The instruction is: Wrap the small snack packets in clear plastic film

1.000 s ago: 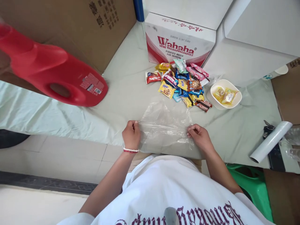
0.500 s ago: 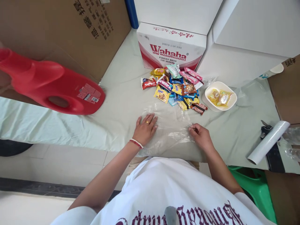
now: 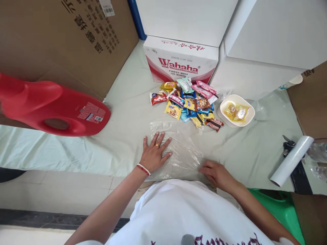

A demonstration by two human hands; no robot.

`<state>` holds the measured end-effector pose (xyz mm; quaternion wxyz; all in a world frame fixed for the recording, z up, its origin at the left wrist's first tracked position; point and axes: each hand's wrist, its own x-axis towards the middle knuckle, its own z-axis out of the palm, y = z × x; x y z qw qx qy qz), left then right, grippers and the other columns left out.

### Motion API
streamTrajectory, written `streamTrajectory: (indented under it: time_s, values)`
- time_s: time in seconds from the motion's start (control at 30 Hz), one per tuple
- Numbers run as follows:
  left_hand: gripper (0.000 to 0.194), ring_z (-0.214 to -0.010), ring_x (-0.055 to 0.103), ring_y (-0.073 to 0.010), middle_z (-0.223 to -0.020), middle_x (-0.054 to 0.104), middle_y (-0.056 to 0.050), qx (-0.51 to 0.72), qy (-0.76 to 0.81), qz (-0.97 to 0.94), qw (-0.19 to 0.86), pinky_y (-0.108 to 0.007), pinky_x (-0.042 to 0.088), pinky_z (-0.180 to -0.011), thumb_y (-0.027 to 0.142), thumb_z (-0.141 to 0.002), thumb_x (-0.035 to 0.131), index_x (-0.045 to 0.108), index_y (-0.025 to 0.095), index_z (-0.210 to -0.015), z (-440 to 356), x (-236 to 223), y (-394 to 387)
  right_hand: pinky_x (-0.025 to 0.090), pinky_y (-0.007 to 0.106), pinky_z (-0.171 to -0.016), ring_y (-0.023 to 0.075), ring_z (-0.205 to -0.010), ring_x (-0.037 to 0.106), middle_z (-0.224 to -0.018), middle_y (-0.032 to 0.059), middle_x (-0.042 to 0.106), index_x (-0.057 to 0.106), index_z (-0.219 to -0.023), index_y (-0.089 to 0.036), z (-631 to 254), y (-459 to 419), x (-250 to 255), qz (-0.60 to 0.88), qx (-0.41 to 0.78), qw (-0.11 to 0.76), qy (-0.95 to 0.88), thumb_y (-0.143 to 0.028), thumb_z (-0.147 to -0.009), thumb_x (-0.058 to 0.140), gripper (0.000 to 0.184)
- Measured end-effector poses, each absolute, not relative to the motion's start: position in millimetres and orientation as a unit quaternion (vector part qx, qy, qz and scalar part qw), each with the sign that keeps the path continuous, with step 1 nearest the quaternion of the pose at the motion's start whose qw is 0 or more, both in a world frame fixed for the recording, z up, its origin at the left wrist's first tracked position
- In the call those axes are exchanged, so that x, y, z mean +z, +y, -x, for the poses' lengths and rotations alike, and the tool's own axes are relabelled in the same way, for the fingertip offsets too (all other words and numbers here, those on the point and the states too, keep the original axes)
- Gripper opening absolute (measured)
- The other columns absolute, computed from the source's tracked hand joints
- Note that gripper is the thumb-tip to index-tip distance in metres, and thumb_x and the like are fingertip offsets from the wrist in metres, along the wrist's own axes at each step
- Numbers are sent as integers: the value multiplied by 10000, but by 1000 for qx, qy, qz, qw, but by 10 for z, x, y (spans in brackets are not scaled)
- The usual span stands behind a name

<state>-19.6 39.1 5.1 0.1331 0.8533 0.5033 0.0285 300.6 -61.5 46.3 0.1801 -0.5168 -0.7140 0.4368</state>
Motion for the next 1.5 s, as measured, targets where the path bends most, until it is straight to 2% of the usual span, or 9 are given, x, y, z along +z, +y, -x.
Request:
streamTrajectory:
  time_s: [0.2,0.43,0.57,0.7,0.87,1.03,1.17,1.33,1.5]
  values:
    - [742,-1586,169,-401,-1712,234,-100,39,507,-850,138,-736,-70,-1201,611,-906,597,408,350,-1574,212,54,465,485,324,-677,204,-768,640,-855,59,696,774,-941,-274,-3444,-700,682,498,482,75,-717,-291,-1001,511,270]
    - [746,-1575,204,-411,-1703,259,-115,70,492,-857,139,-748,-81,-1198,594,-896,624,428,330,-1566,222,68,462,517,369,-779,244,-836,685,-959,68,754,759,-1003,-257,-3222,572,1092,598,269,205,-727,-385,-985,547,248]
    - [769,-1574,215,-406,-1698,286,-92,79,494,-854,141,-740,-69,-1212,630,-880,627,419,353,-1567,227,50,456,496,352,-829,268,-999,680,-1116,109,729,734,-1134,-218,-2537,1483,1187,600,130,92,-784,-319,-1023,457,315]
    - [855,-1583,190,-393,-1705,267,-74,75,496,-854,139,-727,-85,-1221,726,-859,586,362,352,-1594,234,15,451,491,340,-774,295,-1040,681,-1346,218,601,498,-1477,-152,-1891,2064,1075,644,2,-54,-763,-327,-1031,456,481]
    - [999,-1587,188,-371,-1718,186,-137,80,498,-852,141,-699,-116,-1228,803,-849,517,252,253,-1640,241,-18,445,508,366,-773,297,-984,699,-1303,232,620,569,-1369,-106,-1848,2218,979,660,-29,-56,-749,-204,-1024,364,413]
    - [1059,-1592,168,-373,-1714,206,-148,74,497,-851,153,-694,-143,-1224,817,-832,518,215,215,-1648,234,-31,450,520,425,-870,321,-1044,666,-1241,147,701,663,-1292,-160,-2286,1921,1196,651,33,146,-745,-326,-959,520,398]
    - [1076,-1588,182,-369,-1705,233,-164,73,498,-850,155,-676,-174,-1221,814,-834,515,202,186,-1649,218,-18,454,537,351,-783,219,-842,684,-1049,56,752,711,-1206,-192,-2471,1552,1417,589,299,280,-696,-375,-906,588,372]
    - [1083,-1582,190,-391,-1697,250,-183,59,494,-855,145,-694,-142,-1217,813,-807,559,248,193,-1639,203,22,442,518,286,-729,179,-788,670,-888,20,754,769,-1009,-171,-2334,1137,1141,427,626,94,-646,-341,-797,643,299]
    - [1069,-1584,180,-394,-1710,185,-185,44,512,-849,127,-720,-146,-1195,799,-826,548,211,205,-1648,323,3,368,461,267,-660,166,-699,602,-743,6,702,753,-849,-154,-2542,1085,555,513,551,66,-655,-319,-736,597,254]
